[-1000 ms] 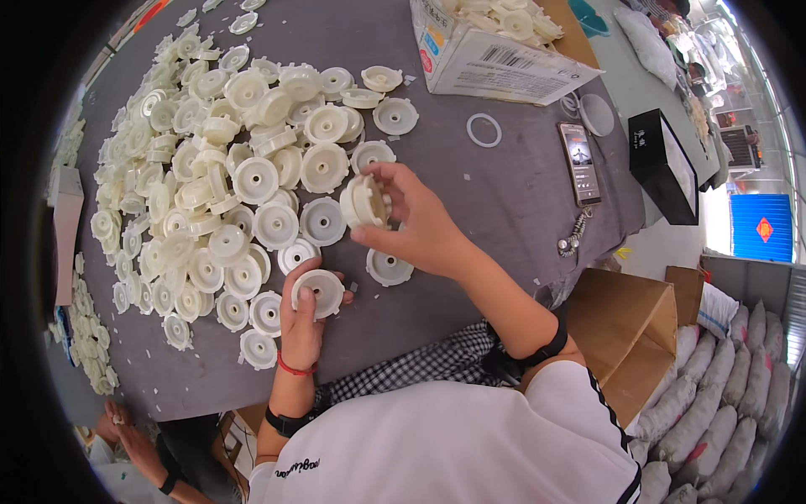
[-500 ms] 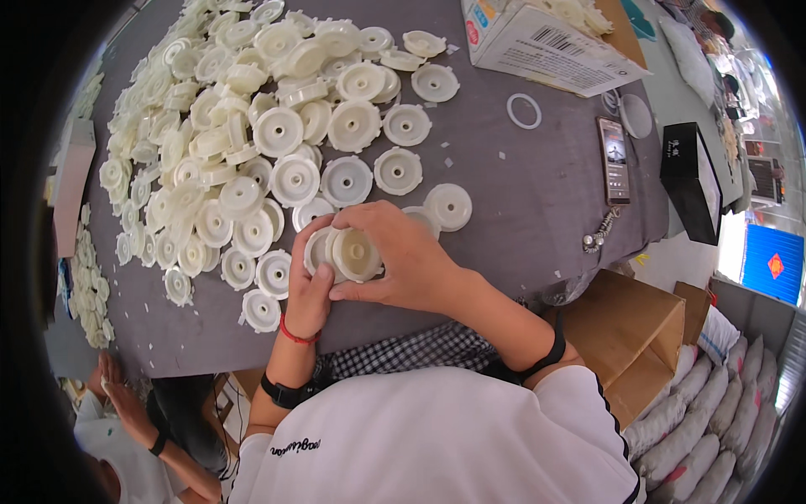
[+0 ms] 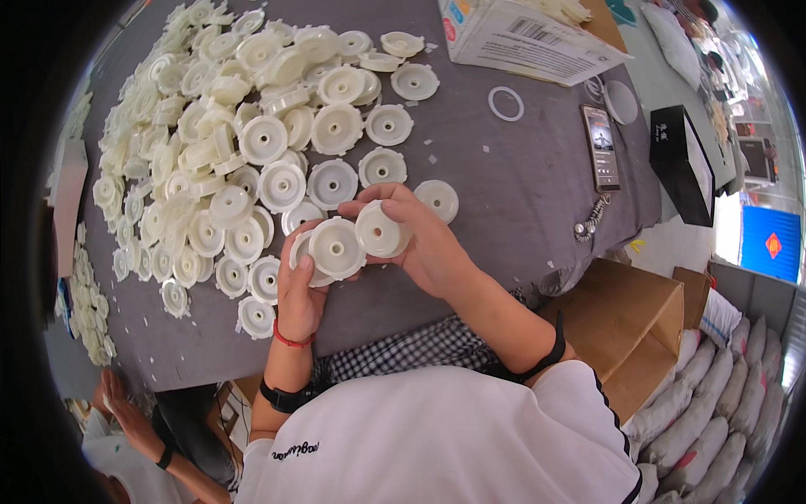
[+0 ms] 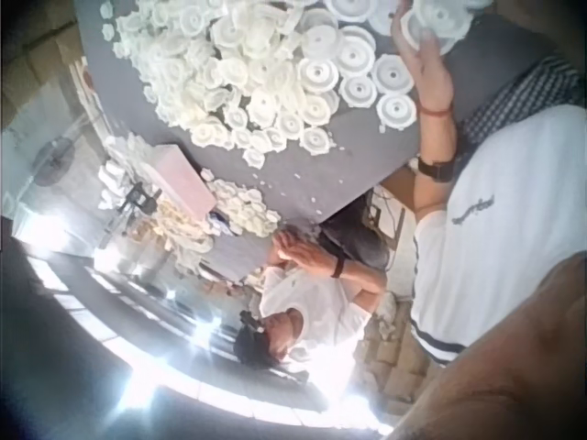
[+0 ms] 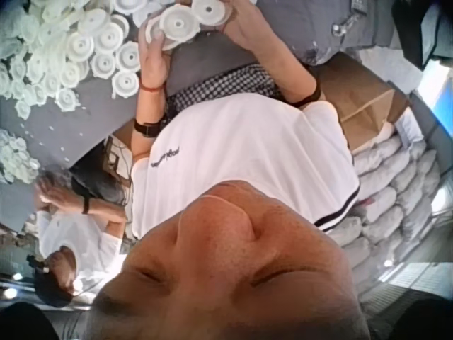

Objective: Assembling circular white plastic components at a manufacturing workstation.

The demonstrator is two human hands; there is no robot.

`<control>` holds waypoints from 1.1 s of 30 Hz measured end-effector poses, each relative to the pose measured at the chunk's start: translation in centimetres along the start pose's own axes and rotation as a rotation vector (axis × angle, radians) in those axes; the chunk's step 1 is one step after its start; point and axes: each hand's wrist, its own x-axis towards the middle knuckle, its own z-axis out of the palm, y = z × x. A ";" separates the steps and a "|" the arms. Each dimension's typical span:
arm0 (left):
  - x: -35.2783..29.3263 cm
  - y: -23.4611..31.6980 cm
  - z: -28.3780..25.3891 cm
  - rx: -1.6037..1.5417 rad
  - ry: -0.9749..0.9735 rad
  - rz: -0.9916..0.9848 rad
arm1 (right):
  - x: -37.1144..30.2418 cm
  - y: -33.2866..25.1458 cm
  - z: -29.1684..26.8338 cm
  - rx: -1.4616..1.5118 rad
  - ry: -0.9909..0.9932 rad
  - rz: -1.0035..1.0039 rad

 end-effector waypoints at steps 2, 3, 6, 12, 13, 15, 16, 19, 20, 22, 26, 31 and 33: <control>-0.2 -0.1 0.0 0.006 0.032 0.004 | -0.2 0.2 0.2 -0.296 -0.003 -0.071; -0.4 -0.3 -0.2 0.030 0.051 -0.016 | -0.2 0.3 0.3 -0.597 -0.004 -0.126; -0.7 -0.5 -0.6 0.177 0.049 0.050 | -0.5 0.7 0.1 -1.014 -0.151 -0.306; -0.6 -0.1 0.2 0.017 0.051 -0.026 | -2.2 -1.4 -1.2 -1.068 -0.064 -0.343; -0.6 0.2 0.4 0.010 0.044 -0.017 | -2.9 -2.0 -2.5 -1.106 0.021 -0.456; -0.6 0.3 0.8 0.022 0.085 -0.001 | -5.0 -3.4 -4.9 -0.902 0.283 -0.468; -0.6 0.3 0.8 0.019 0.073 -0.009 | -6.2 -4.1 -6.0 -0.762 0.386 -0.450; -0.5 0.5 1.0 0.095 0.080 0.014 | -9.9 -5.2 -9.6 -0.520 0.585 -0.573; -0.7 0.5 1.0 0.091 0.063 0.003 | -11.2 -5.2 -9.9 -0.520 0.605 -0.578; -0.6 0.5 1.0 0.112 0.072 0.022 | -12.3 -5.4 -10.5 -0.418 0.805 -0.557; -0.3 0.0 1.4 0.161 0.061 0.034 | -11.1 -8.6 -11.1 -0.446 0.745 -0.598; -0.6 0.0 1.4 0.168 0.038 0.073 | -3.0 -22.3 -7.3 -0.390 0.340 -0.864; -0.8 -0.1 1.1 0.150 0.066 0.064 | -0.7 -23.4 -6.6 -0.271 0.290 -0.813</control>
